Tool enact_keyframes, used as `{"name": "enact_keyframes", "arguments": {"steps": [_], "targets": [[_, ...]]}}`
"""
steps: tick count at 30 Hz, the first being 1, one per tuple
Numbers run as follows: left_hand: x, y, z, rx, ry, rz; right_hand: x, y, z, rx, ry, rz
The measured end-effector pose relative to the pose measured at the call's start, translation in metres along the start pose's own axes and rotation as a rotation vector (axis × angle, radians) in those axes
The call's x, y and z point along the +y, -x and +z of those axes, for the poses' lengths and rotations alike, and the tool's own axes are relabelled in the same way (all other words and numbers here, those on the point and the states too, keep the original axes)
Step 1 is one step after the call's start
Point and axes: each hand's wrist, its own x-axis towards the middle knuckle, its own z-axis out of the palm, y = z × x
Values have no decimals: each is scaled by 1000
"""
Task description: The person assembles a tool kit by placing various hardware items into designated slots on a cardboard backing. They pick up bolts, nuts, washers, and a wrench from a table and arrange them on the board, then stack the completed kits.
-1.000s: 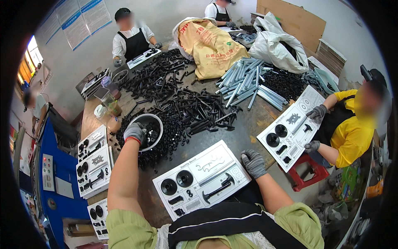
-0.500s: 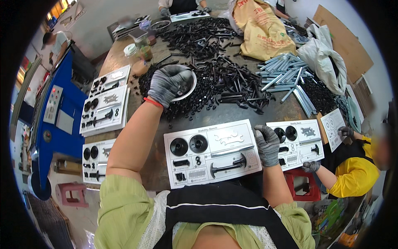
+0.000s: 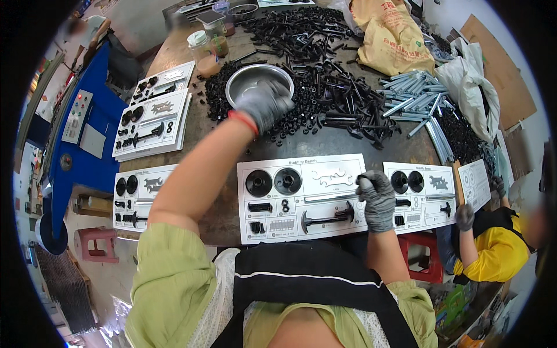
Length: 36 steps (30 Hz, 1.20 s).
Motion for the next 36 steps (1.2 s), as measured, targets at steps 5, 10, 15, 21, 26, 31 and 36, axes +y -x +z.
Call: {"name": "enact_keyframes", "arguments": {"steps": [5, 10, 15, 21, 26, 31, 36], "targets": [[6, -50, -30, -303, -989, -279, 15, 14, -43, 119, 119, 103], [-50, -73, -32, -243, -1108, -182, 19, 23, -56, 173, 51, 65], [-27, -77, -41, -223, -980, -137, 24, 20, -66, 218, 168, 61], [23, -20, 9, -138, 159, -36, 11, -2, -43, 163, 172, -78], [109, 71, 66, -305, 170, -41, -36, -22, 0, 0, 112, -56], [113, 90, 95, -526, -146, 112, -33, -27, -6, -213, 144, 1], [102, 117, 111, -544, -291, 96, 0, -7, -48, -241, 402, 141]]}}
